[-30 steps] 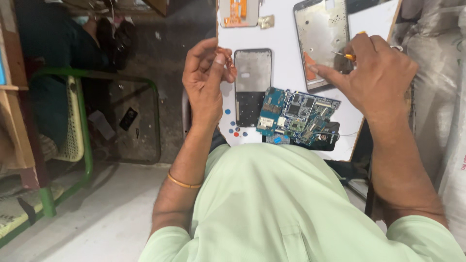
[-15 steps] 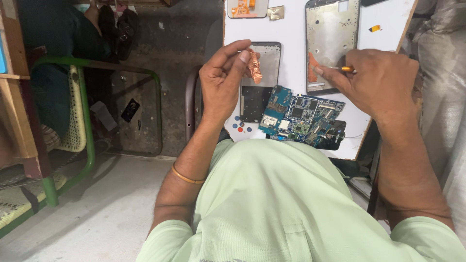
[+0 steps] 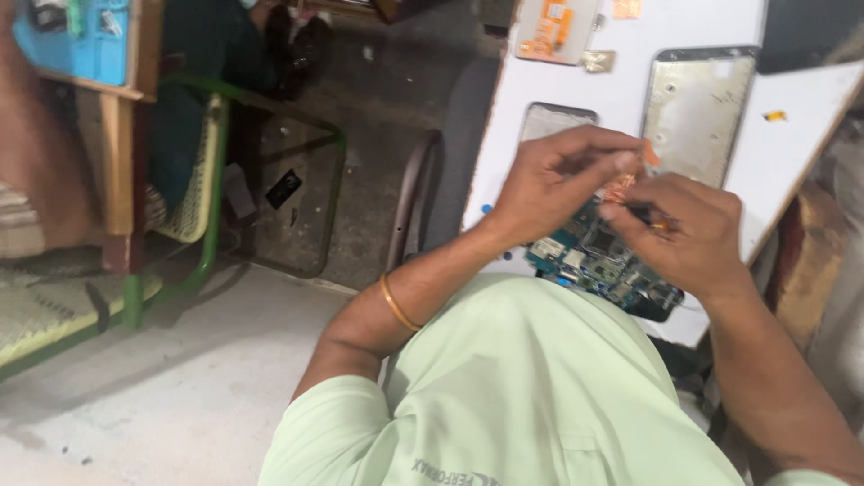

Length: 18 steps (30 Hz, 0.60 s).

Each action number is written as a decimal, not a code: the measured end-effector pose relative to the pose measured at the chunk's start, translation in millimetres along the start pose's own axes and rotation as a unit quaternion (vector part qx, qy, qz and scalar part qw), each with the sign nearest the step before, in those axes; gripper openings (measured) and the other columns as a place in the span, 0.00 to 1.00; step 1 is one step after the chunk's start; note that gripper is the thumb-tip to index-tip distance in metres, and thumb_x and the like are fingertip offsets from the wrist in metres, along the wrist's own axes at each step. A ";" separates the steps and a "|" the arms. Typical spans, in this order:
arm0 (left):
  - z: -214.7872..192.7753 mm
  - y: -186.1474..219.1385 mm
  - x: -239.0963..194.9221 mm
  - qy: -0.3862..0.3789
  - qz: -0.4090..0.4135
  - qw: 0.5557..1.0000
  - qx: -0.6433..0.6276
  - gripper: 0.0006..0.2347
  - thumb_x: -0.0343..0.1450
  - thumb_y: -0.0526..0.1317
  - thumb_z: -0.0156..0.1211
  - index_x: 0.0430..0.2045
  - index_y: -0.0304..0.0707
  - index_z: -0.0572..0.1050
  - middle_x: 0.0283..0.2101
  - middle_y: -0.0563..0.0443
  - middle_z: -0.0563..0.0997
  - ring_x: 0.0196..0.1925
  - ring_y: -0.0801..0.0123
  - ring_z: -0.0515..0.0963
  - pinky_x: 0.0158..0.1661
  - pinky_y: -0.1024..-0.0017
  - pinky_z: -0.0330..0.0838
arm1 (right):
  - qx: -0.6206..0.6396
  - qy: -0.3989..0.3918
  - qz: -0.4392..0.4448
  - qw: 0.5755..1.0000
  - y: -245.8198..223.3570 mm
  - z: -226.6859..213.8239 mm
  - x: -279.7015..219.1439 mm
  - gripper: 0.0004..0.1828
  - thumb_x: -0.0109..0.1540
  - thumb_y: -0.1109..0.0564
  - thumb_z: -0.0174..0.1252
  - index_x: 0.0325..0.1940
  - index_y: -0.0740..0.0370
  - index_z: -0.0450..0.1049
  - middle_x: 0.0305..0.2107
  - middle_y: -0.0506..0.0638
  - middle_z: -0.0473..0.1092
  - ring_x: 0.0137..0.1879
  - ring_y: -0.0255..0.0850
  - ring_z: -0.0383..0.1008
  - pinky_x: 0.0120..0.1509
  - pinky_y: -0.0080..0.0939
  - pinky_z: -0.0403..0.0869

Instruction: The person uses a screwdriver to manipulate a small circuit board and then folds a piece of copper foil. The person handles the board and foil repeatedly while seated at a workbench with various disassembled phone parts nearby.

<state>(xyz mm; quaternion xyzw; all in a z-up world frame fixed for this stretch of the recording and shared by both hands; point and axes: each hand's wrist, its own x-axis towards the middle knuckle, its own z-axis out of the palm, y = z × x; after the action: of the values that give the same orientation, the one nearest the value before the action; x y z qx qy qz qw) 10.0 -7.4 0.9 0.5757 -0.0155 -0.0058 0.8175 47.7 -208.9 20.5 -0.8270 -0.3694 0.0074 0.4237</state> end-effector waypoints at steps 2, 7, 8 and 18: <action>1.1 -1.6 0.4 0.000 0.002 1.000 0.001 0.11 0.77 0.38 0.63 0.51 0.34 0.78 0.45 0.50 0.85 0.47 0.73 0.84 0.50 0.73 0.83 | 0.042 0.010 0.085 0.995 2.9 1.1 -4.2 0.09 0.63 0.60 0.71 0.41 0.67 0.79 0.22 0.48 0.69 0.25 0.32 0.63 0.32 0.31 0.62; 1.3 -6.6 -4.2 -0.021 -0.010 1.000 0.004 0.12 0.75 0.40 0.65 0.50 0.33 0.78 0.44 0.48 0.85 0.48 0.72 0.84 0.51 0.73 0.82 | 0.159 0.032 0.136 0.977 14.2 3.0 -14.6 0.07 0.70 0.61 0.67 0.44 0.69 0.77 0.26 0.44 0.72 0.28 0.21 0.64 0.31 0.22 0.61; 1.6 -5.9 -6.7 -0.023 -0.013 1.000 0.009 0.12 0.76 0.41 0.64 0.48 0.32 0.79 0.43 0.48 0.85 0.47 0.73 0.84 0.51 0.73 0.82 | 0.162 0.028 0.138 0.977 14.1 2.9 -15.8 0.07 0.70 0.61 0.67 0.44 0.69 0.77 0.25 0.44 0.72 0.27 0.21 0.63 0.31 0.22 0.60; 9.0 6.2 -16.8 0.008 -0.023 0.996 0.087 0.14 0.77 0.48 0.59 0.32 0.35 0.75 0.25 0.57 0.77 0.32 0.82 0.73 0.32 0.77 0.70 | 0.166 -0.034 0.179 0.969 13.7 5.2 -13.6 0.06 0.71 0.63 0.62 0.42 0.71 0.78 0.19 0.46 0.68 0.24 0.24 0.59 0.28 0.25 0.56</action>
<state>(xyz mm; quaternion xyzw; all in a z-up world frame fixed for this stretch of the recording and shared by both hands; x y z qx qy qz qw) -7.1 -13.4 9.4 0.6451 0.0037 -0.0185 0.7639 44.4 -218.7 3.5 -0.7970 -0.2235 0.1725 0.5340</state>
